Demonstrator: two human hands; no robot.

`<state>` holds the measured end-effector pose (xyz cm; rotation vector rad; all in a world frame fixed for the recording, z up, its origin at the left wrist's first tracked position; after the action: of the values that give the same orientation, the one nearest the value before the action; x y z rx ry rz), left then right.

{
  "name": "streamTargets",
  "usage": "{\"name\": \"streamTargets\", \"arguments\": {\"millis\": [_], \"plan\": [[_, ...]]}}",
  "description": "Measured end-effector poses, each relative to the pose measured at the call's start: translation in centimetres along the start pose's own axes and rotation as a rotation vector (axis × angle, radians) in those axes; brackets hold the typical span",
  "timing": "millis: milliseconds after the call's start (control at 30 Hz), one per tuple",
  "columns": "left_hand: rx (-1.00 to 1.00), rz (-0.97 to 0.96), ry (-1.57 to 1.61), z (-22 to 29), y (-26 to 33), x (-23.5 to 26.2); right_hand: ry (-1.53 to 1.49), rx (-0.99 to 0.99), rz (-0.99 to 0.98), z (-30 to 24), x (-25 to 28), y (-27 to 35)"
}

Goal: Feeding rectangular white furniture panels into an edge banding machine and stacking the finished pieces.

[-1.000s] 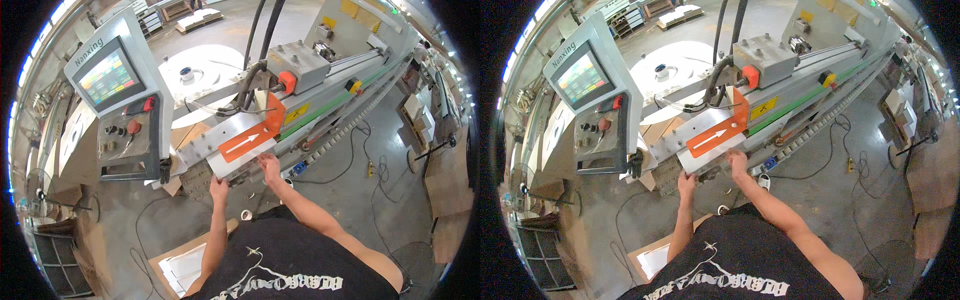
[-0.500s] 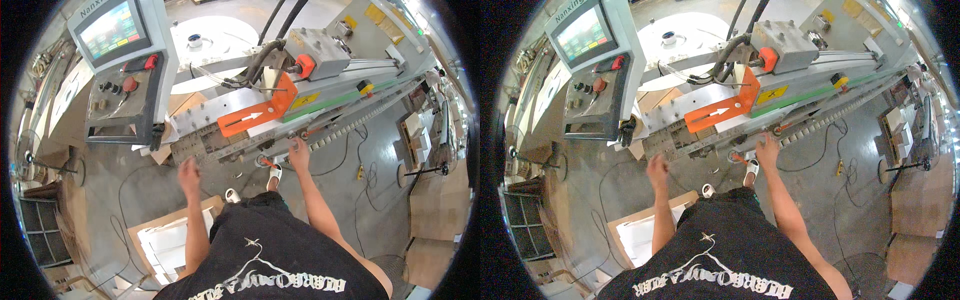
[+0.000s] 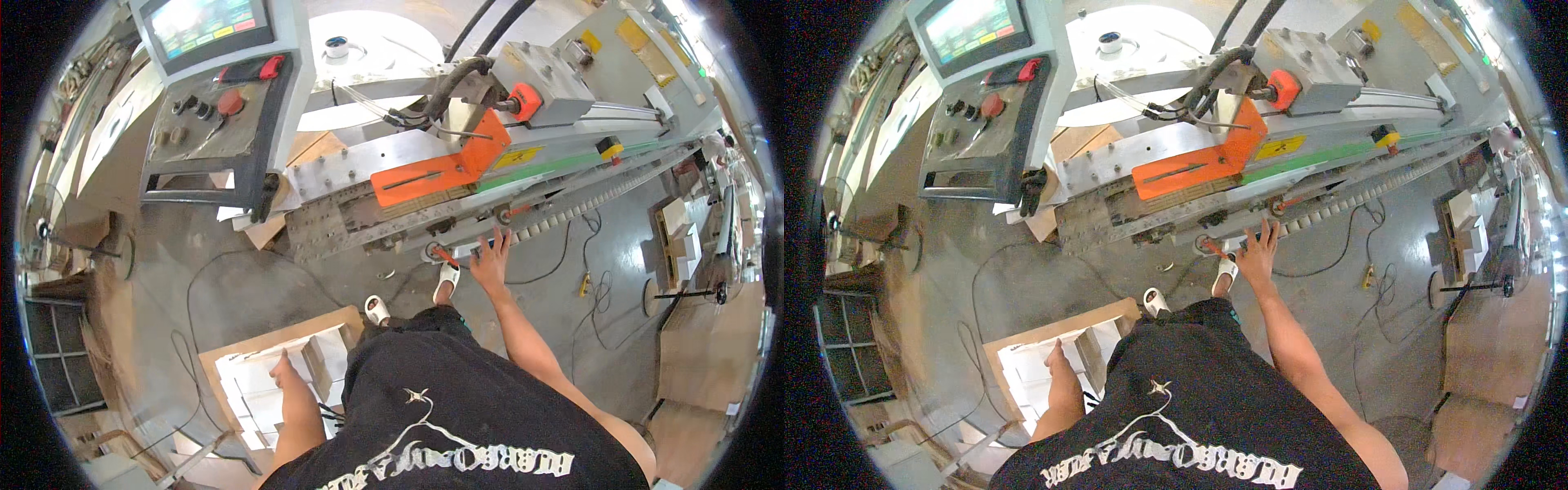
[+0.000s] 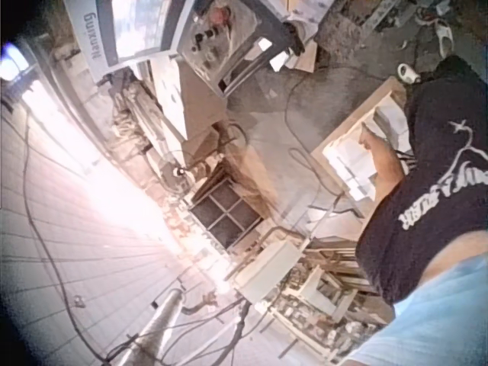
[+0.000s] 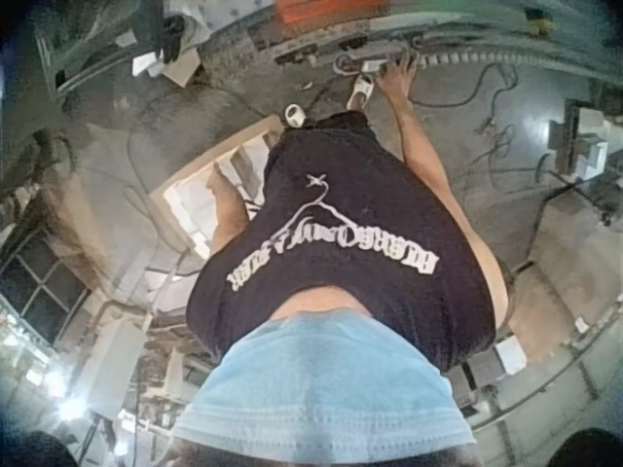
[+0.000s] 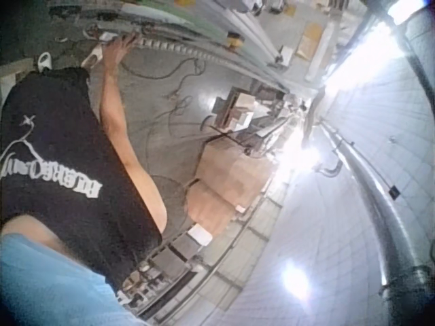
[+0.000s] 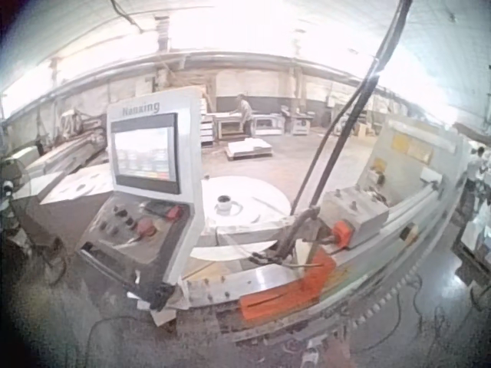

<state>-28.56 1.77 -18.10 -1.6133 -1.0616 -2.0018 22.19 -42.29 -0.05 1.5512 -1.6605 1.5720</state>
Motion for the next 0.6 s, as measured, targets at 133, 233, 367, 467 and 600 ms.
{"name": "streamTargets", "arguments": {"millis": [133, 233, 367, 467, 600], "plan": [[0.156, 0.123, 0.021, 0.5, 0.4, 0.3, 0.009, 0.043, 0.014, 0.2, -0.3, 0.0], [0.143, 0.033, 0.097, 0.5, 0.0, 0.1, -0.009, 0.019, -0.011, 0.0, -0.3, 0.0], [0.098, 0.007, -0.008, -0.3, -3.8, -1.5, 0.007, 0.033, -0.026, -0.6, -0.1, -0.1], [0.030, 0.098, -0.008, -0.6, -2.4, -0.3, -0.003, 0.037, -0.021, 0.0, 0.3, 0.2], [0.002, 0.351, 0.042, -4.1, -4.4, 1.4, -0.015, 0.024, -0.022, -0.1, 0.1, 0.1]]}}
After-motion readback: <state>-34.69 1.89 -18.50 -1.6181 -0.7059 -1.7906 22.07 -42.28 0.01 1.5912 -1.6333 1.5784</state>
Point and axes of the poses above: each hand's wrist, its own y-axis away from the middle knuckle, its own x-axis out of the back of the hand, z = x × y, the point moved 6 cm from there along -y, towards the middle knuckle, and after that the axes turned 13 degrees about z, right-handed, at the moved point
